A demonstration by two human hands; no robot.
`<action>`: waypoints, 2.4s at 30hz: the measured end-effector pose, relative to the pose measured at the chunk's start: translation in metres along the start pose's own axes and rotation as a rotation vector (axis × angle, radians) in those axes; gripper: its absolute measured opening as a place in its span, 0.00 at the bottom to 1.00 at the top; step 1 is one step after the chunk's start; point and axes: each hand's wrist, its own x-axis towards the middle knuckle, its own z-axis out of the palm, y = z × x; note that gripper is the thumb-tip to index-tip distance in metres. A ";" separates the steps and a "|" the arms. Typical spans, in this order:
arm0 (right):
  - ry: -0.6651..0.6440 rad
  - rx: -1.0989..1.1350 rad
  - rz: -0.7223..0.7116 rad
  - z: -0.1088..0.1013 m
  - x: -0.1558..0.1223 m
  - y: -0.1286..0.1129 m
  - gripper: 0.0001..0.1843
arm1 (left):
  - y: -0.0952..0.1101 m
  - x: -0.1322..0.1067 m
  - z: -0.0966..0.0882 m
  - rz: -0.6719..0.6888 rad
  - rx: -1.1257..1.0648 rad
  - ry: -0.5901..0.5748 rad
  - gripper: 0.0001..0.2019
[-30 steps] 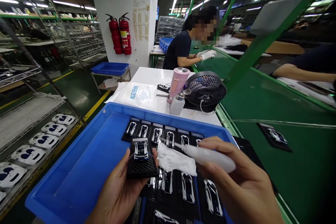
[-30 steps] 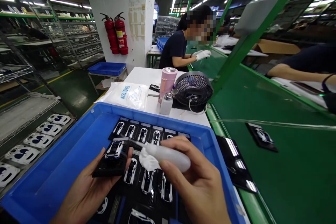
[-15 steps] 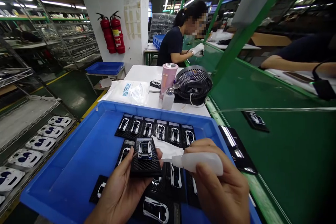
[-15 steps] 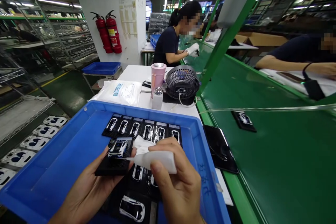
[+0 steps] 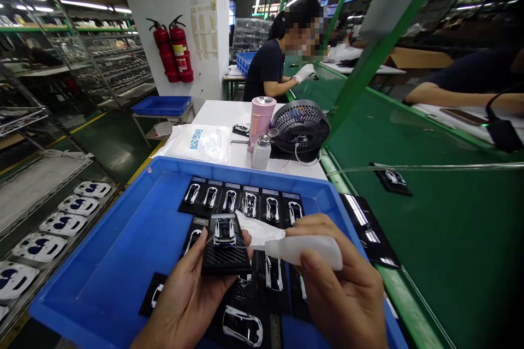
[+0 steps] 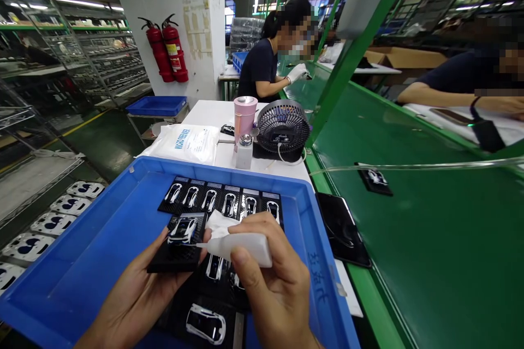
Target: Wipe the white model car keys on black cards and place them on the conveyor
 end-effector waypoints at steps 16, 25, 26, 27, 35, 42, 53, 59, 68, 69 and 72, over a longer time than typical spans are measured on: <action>-0.013 0.032 0.068 0.002 -0.002 0.006 0.06 | 0.000 0.000 -0.001 -0.007 -0.044 0.018 0.24; 0.032 0.008 0.079 0.000 -0.001 0.005 0.06 | 0.003 0.000 -0.003 -0.016 -0.046 -0.014 0.23; 0.039 0.007 0.080 0.001 -0.001 0.005 0.06 | 0.003 0.001 -0.003 -0.007 -0.047 -0.013 0.23; 0.044 0.008 0.085 0.001 -0.001 0.005 0.06 | 0.003 0.001 -0.003 -0.002 -0.050 -0.012 0.23; 0.021 0.012 0.096 0.003 -0.002 0.008 0.06 | 0.002 -0.002 0.000 -0.009 -0.044 0.005 0.23; 0.043 0.078 0.148 0.005 -0.003 0.007 0.06 | 0.002 -0.001 -0.004 0.045 0.051 0.022 0.22; 0.105 0.134 0.187 0.002 0.001 0.009 0.06 | 0.005 -0.001 -0.004 0.037 0.033 0.013 0.23; 0.069 0.139 0.226 -0.003 0.032 0.004 0.10 | 0.010 0.001 -0.012 0.062 0.059 0.025 0.24; -0.284 -0.561 0.118 0.045 0.159 0.100 0.10 | 0.023 -0.006 -0.016 0.103 0.049 0.045 0.21; -0.303 -0.615 0.145 0.054 0.170 0.114 0.11 | 0.024 -0.006 -0.017 0.112 0.055 0.047 0.20; -0.344 -0.772 0.232 0.077 0.196 0.145 0.13 | 0.029 -0.006 -0.024 0.139 0.071 0.025 0.19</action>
